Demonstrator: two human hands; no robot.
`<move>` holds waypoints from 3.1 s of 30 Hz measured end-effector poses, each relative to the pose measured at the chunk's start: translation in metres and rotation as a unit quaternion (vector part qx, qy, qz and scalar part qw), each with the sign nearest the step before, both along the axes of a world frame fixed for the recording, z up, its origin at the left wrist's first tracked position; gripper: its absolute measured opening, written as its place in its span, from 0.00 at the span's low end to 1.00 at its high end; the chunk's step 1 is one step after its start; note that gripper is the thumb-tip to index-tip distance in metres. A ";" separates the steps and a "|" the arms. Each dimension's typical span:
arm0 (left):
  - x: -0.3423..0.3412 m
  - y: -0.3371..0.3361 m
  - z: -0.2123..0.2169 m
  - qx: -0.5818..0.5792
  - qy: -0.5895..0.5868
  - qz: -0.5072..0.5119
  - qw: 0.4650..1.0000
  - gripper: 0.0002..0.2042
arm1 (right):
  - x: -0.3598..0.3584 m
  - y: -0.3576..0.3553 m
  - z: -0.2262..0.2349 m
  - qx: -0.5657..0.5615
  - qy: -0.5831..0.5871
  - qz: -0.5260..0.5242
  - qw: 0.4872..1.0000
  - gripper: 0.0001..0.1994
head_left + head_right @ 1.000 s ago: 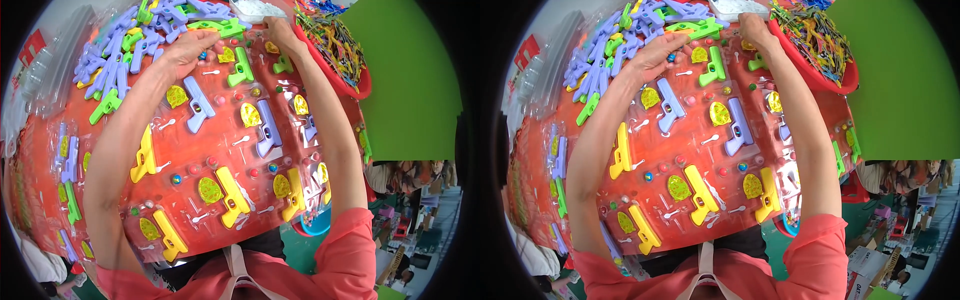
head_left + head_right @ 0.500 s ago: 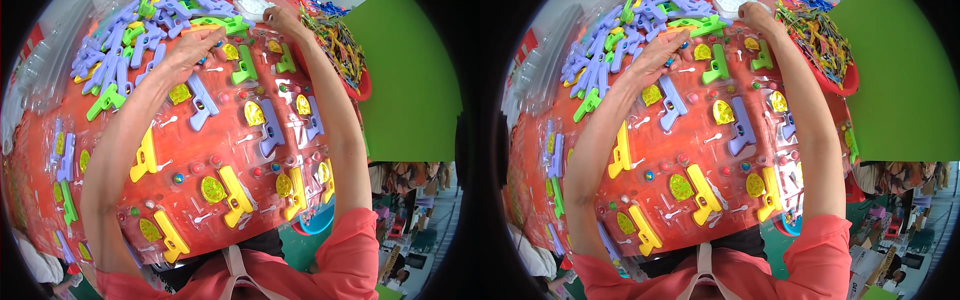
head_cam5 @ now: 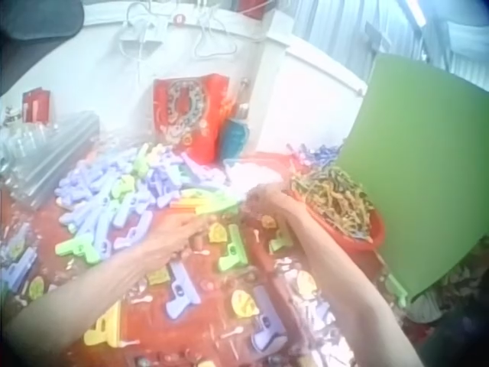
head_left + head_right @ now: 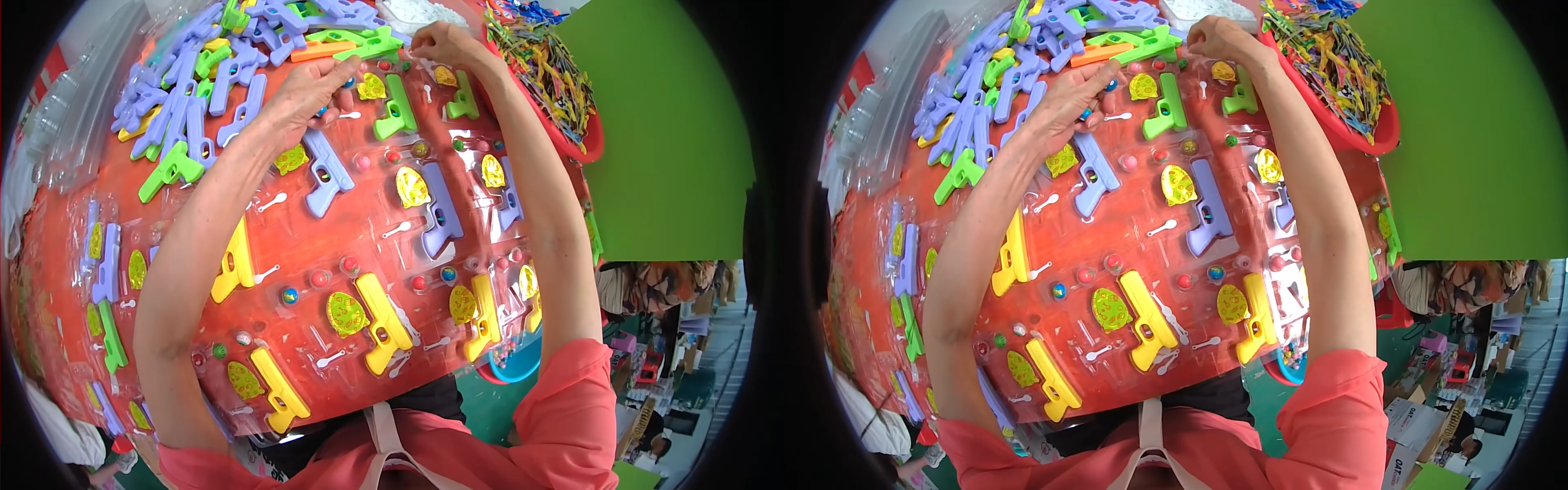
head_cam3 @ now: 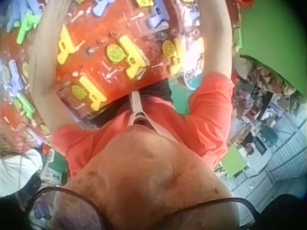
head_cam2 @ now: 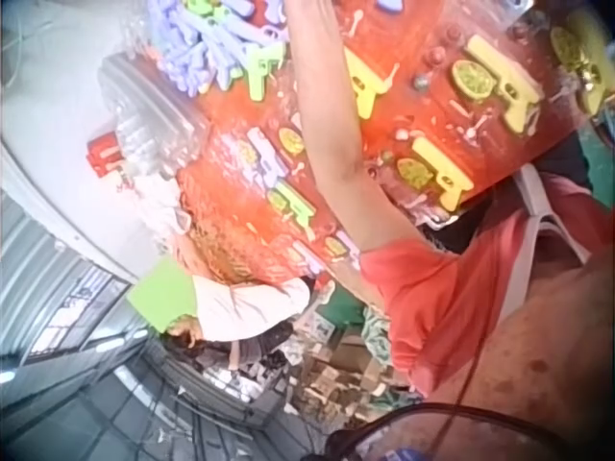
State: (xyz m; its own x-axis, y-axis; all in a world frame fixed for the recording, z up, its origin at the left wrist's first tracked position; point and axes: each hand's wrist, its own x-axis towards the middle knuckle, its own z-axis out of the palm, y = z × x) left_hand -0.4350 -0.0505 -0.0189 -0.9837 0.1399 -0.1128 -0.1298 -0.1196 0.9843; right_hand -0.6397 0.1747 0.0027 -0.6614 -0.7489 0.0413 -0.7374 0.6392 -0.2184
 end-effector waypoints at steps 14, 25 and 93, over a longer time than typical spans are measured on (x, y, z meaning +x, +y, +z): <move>0.007 -0.005 0.002 0.003 0.006 0.014 1.000 0.15 | -0.007 0.007 -0.014 -0.025 0.131 -0.027 0.991 0.16; 0.075 -0.081 0.066 -0.165 0.062 0.100 0.979 0.13 | 0.109 -0.047 0.069 0.012 -0.234 0.005 0.972 0.07; 0.252 -0.142 0.038 -0.408 0.142 0.228 0.873 0.13 | 0.494 0.370 -0.240 -0.046 0.023 -0.454 0.890 0.37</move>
